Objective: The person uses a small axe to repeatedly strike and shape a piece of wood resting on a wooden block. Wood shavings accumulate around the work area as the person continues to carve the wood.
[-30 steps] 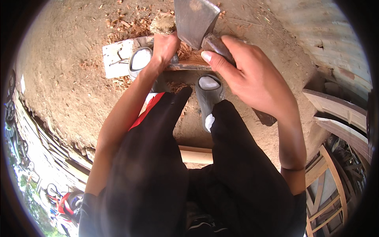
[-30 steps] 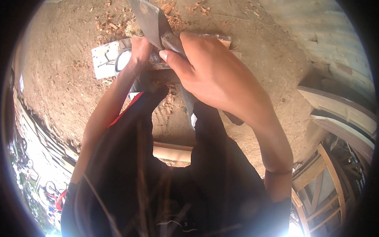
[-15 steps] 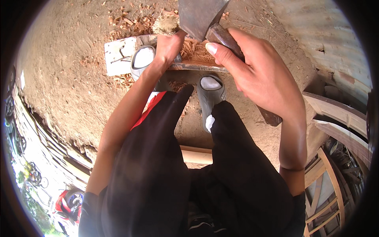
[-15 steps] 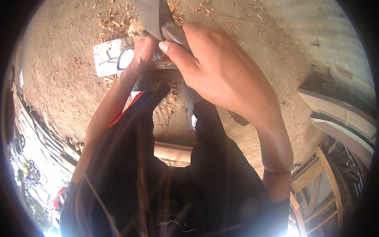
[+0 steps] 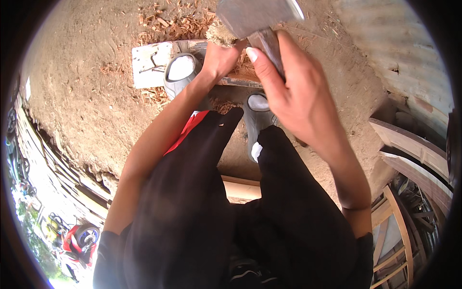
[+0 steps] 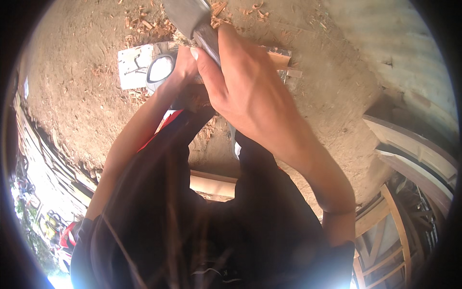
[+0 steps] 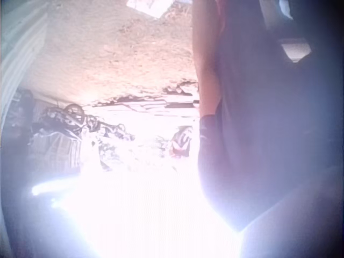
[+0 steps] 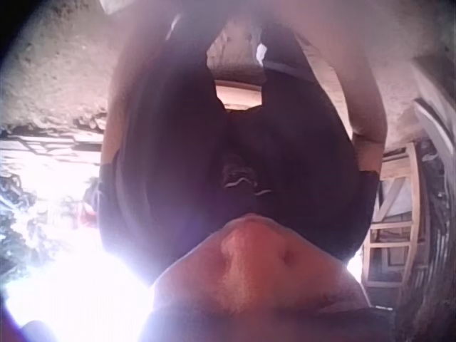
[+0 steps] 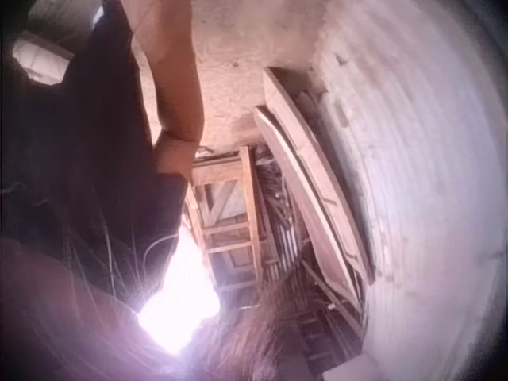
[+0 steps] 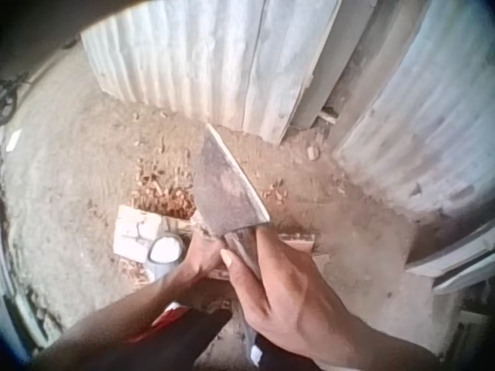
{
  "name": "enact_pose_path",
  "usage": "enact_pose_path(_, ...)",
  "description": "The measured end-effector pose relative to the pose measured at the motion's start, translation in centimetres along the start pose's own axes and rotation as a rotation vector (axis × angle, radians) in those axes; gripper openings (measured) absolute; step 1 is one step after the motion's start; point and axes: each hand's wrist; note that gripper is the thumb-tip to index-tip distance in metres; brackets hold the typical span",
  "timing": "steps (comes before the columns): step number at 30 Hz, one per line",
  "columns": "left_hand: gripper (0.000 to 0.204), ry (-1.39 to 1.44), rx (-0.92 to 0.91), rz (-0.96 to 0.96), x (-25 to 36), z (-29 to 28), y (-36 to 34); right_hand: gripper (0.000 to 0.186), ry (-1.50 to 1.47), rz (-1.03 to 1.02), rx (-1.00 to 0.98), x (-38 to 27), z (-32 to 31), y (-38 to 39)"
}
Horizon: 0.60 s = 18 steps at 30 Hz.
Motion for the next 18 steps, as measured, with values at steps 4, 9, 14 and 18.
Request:
enact_pose_path(4,0.027,-0.102,-0.023,0.005,0.1,0.0,0.1,0.028,0.113,0.034,-0.164,2.1,0.5,0.3)
enact_pose_path(9,0.027,-0.218,-0.063,0.027,-0.8,-0.5,1.7,0.024,-0.063,0.008,0.064,0.3,-1.1,0.1)
enact_pose_path(14,0.028,-0.472,-0.197,0.125,-2.6,-1.5,2.2,0.026,0.014,0.034,-0.274,1.6,-0.7,0.9)
enact_pose_path(18,0.03,-0.362,-0.223,0.068,-2.9,-2.1,2.4,0.027,-0.038,0.07,-0.155,-0.2,-3.0,0.9)
Point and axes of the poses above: each hand's wrist, its own y-axis away from the middle knuckle, its own z-axis out of the palm, x = y × z, and after that the axes turned 15 degrees about y, right-handed
